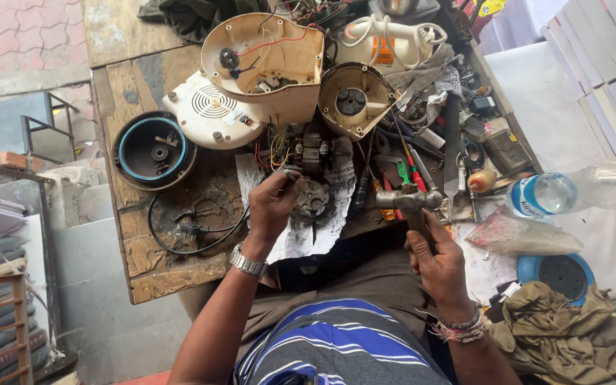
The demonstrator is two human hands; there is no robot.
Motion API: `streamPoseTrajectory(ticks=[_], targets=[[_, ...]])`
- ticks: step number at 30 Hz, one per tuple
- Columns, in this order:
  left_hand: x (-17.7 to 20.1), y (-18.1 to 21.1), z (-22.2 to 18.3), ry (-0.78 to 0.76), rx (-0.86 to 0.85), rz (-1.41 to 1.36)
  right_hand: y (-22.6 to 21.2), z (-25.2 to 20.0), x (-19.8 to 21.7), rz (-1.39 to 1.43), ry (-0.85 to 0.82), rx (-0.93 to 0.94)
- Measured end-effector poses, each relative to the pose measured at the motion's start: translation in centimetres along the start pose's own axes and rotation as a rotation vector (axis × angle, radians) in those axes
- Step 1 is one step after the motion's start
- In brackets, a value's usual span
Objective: The person disassembles a small motor or appliance component on a cluttered workbench. They use a hammer and a metal punch to tap a pin or shaft, then use a screwdriver to adjust internal parts. The person repeatedly handles the component, turning it over and tapping it with tools.
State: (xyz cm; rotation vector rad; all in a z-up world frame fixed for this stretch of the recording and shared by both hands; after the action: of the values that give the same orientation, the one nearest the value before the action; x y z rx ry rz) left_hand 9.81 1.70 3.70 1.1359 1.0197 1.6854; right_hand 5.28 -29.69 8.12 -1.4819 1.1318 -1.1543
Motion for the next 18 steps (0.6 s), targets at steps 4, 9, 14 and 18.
streamPoseTrajectory(ticks=[4, 9, 14, 18], targets=[[0.3, -2.0, -1.8, 0.16, 0.07, -0.016, 0.2, -0.1, 0.1, 0.034, 0.01, -0.051], [-0.3, -5.7, -4.7, 0.383, 0.319, -0.49, 0.3, -0.3, -0.1, 0.071, -0.006, -0.079], [-0.4, -7.5, -5.1, 0.442, 0.317, -0.557, 0.3, 0.0, 0.0, 0.075, 0.023, -0.088], [-0.5, -6.8, -4.6, 0.354, 0.224, -0.426, -0.5, 0.4, 0.5, 0.01, 0.08, -0.066]])
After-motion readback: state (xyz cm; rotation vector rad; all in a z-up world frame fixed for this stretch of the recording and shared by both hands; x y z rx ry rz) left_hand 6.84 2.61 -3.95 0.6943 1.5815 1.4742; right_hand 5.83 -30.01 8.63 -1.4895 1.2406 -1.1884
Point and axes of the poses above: each hand's wrist, its own z-axis towards the middle knuckle, its own x-axis out of the back of the hand, y = z × x, the point moved 1 cm from there along z, towards the middle knuckle, and after that the axes turned 3 degrees about -y, right-handed, at the moved point
